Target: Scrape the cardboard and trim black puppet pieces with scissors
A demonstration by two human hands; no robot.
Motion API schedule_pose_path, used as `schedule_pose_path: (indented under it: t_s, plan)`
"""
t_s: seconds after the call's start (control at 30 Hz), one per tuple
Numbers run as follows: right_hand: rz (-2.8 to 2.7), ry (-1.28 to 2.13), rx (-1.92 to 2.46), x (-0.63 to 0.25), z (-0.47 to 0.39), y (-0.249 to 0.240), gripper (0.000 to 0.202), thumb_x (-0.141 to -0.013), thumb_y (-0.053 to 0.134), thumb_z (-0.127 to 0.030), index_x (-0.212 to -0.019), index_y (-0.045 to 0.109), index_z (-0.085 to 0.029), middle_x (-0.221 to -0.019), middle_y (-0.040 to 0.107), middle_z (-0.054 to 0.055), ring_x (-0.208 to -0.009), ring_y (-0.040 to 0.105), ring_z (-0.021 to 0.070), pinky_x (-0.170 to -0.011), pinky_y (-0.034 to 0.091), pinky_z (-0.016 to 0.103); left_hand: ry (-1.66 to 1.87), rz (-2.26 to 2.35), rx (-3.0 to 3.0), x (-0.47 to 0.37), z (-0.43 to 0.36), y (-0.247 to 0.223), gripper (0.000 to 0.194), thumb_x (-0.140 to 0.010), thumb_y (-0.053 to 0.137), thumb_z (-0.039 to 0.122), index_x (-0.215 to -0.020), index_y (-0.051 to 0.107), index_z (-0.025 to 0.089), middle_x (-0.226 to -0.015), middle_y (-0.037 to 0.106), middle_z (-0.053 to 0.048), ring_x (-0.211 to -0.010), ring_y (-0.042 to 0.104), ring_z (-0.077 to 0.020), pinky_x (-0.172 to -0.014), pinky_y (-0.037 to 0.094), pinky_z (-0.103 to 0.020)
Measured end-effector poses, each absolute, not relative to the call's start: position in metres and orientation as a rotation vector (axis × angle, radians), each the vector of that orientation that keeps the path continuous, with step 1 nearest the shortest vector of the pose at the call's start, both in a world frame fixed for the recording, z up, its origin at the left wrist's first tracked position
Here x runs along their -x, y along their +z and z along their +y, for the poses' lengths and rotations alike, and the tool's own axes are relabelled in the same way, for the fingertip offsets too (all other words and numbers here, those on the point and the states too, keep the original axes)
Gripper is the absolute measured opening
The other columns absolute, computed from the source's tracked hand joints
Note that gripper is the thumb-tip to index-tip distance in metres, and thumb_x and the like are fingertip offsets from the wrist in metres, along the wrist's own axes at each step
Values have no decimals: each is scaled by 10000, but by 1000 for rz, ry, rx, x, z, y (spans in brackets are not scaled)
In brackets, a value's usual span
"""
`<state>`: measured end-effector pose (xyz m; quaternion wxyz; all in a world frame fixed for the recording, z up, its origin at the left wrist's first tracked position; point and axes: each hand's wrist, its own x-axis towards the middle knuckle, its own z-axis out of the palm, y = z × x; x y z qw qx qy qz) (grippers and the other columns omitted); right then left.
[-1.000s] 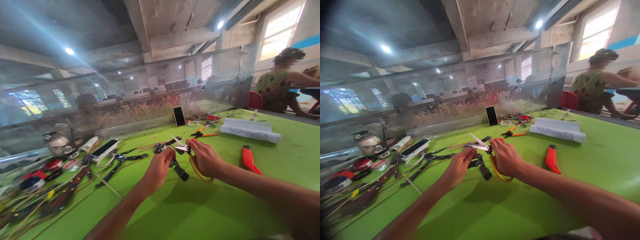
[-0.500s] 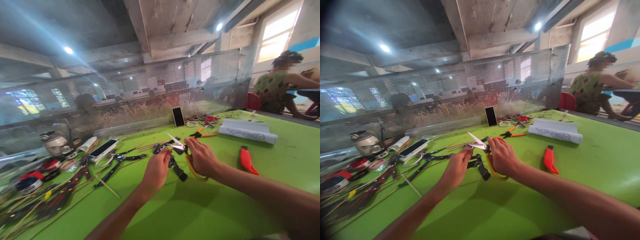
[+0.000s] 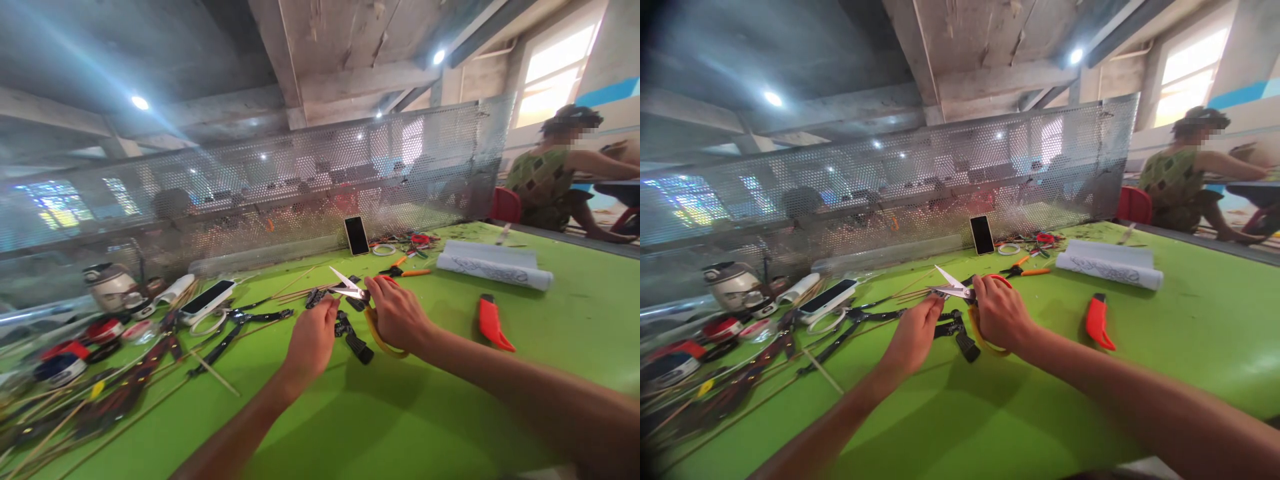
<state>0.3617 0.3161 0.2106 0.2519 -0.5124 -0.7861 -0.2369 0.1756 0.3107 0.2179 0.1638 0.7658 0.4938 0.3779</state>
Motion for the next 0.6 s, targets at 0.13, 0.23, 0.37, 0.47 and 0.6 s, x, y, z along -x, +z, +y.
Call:
schedule_pose_path:
  t_s: [0.13, 0.23, 0.37, 0.47, 0.6]
  plan:
    - [-2140, -650, 1417, -362, 318, 210, 433, -812, 444, -123, -1231, 491, -26, -1028, 629, 181, -900, 588, 272, -718, 474, 346, 1080, 1417, -2184, -175, 313, 216, 321, -969, 338, 354, -855, 583, 179, -731, 597, -42, -637, 473, -181, -625, 311, -284]
    - [-2141, -640, 1430, -360, 319, 208, 419, -813, 440, -120, -1217, 508, -30, -1009, 628, 176, -873, 586, 270, -687, 464, 343, 1079, 1420, -2182, -175, 317, 215, 318, -967, 346, 361, -855, 584, 182, -729, 594, -39, -639, 474, -178, -616, 305, -279]
    - [-2125, -604, 1457, -359, 324, 205, 397, -820, 425, -114, -1198, 529, -52, -990, 628, 170, -854, 579, 268, -673, 442, 337, 1058, 1426, -2163, -175, 321, 211, 317, -956, 360, 366, -750, 525, 191, -635, 511, -1, -572, 411, -152, -571, 253, -268]
    - [-2034, -557, 1544, -370, 334, 207, 332, -820, 439, -137, -1121, 562, -69, -967, 632, 182, -826, 582, 272, -643, 422, 326, 1049, 1395, -2150, -176, 322, 209, 349, -948, 370, 380, -651, 415, 202, -549, 380, 39, -520, 316, -129, -544, 207, -268]
    - [-1877, -447, 1648, -396, 347, 217, 255, -811, 461, -159, -1018, 591, -88, -894, 654, 167, -707, 595, 231, -594, 390, 293, 1102, 1285, -2127, -175, 322, 210, 354, -954, 349, 398, -661, 374, 201, -574, 354, 48, -547, 324, -122, -550, 227, -257]
